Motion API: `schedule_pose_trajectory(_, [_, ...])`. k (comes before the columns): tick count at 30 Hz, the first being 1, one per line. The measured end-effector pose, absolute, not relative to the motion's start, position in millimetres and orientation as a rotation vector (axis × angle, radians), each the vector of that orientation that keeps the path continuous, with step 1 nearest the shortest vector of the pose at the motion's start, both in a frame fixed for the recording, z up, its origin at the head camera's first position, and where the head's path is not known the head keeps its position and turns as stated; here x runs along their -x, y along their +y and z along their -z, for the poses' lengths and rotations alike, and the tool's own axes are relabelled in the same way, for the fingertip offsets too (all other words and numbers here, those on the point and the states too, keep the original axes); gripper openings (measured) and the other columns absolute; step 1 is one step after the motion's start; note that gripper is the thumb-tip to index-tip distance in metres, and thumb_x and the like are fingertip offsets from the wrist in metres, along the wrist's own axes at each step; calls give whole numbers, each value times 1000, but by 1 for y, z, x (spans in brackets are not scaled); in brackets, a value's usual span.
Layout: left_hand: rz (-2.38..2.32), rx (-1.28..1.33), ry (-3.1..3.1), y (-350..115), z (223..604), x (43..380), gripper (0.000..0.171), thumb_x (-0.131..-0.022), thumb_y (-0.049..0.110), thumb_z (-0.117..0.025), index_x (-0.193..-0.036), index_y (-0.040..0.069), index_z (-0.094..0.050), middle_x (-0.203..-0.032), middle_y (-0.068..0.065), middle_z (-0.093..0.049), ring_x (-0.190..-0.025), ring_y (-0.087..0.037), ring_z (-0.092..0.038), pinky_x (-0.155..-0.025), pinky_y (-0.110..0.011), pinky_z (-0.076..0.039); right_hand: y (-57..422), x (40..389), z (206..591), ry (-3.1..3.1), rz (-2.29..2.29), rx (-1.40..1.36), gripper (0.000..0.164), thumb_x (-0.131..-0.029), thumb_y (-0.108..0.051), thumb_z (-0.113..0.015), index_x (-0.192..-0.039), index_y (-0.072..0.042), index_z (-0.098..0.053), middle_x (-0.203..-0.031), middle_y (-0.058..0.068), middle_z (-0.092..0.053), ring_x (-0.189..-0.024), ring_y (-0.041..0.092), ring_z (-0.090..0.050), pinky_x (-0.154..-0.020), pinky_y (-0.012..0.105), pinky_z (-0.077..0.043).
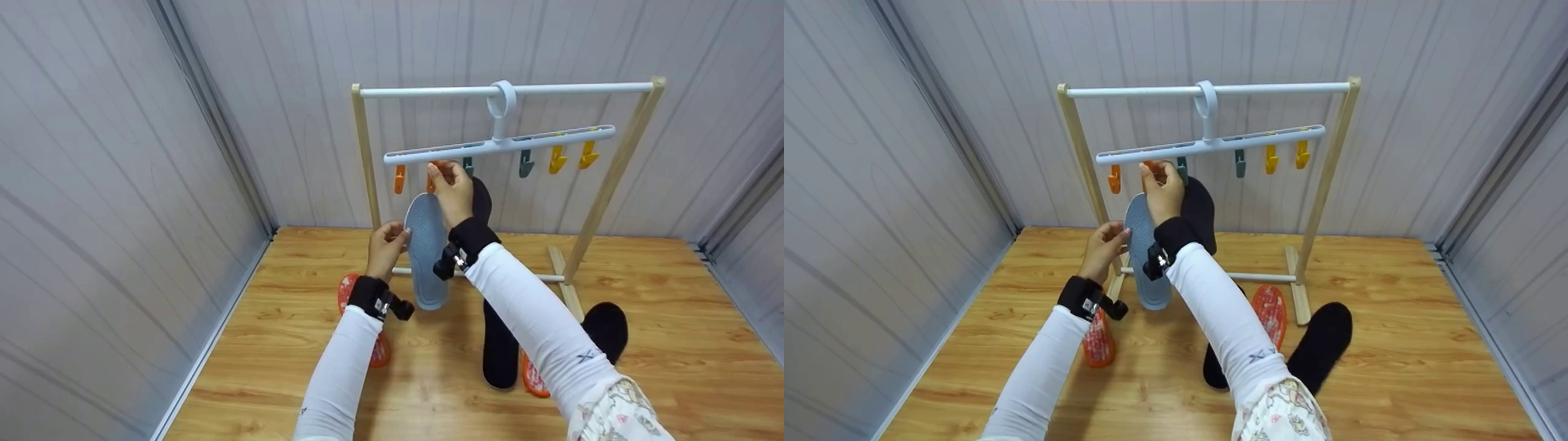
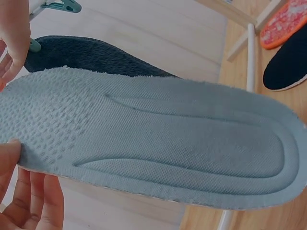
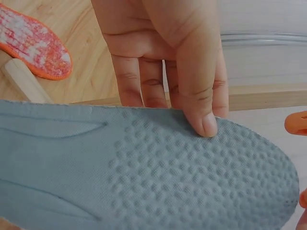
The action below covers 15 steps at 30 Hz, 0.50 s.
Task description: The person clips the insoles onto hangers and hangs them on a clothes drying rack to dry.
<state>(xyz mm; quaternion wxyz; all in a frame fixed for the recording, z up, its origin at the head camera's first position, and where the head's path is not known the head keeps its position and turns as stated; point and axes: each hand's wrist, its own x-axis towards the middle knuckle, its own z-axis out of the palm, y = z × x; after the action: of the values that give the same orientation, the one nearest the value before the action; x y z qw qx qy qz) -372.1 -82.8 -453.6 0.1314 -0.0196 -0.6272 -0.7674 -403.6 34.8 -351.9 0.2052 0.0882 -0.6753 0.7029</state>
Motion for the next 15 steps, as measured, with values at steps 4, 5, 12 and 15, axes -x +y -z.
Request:
schedule_pose_trajectory(4, [2218,55,-1837,-84,451,373,15,-88,1,-61,-101,-8,-61,-77,0,-55,-70,-10,-54,-64,-23,-51,34,405,352,-1858,-1977,-239,18,-93,-17,-61,-102,-1,-58,-89,1,-56,-76,10,-48,-62,19,-39])
schedule_pose_trajectory(5, [2215,56,-1842,-84,450,373,15,-88,1,-61,-101,-8,-61,-77,0,-56,-70,-10,-54,-64,-24,-52,34,406,352,-1850,-1979,-240,17,-93,-16,-61,-101,-1,-58,-88,1,-55,-76,10,-47,-62,19,-38])
schedule_pose_trajectory(12, [2210,97,-1851,-86,446,375,16,-88,1,-61,-101,-9,-61,-77,0,-55,-70,-9,-54,-63,-22,-51,32,408,352,-1799,-1996,-223,11,-92,-11,-61,-95,-1,-58,-84,-1,-55,-74,8,-47,-64,18,-39])
schedule_pose_trajectory(15, [2214,111,-1848,-86,443,374,17,-89,1,-61,-102,-9,-61,-78,0,-56,-70,-9,-53,-62,-21,-51,32,408,351,-1782,-2011,-220,10,-92,-10,-61,-94,-1,-59,-84,-1,-56,-74,9,-49,-64,18,-39])
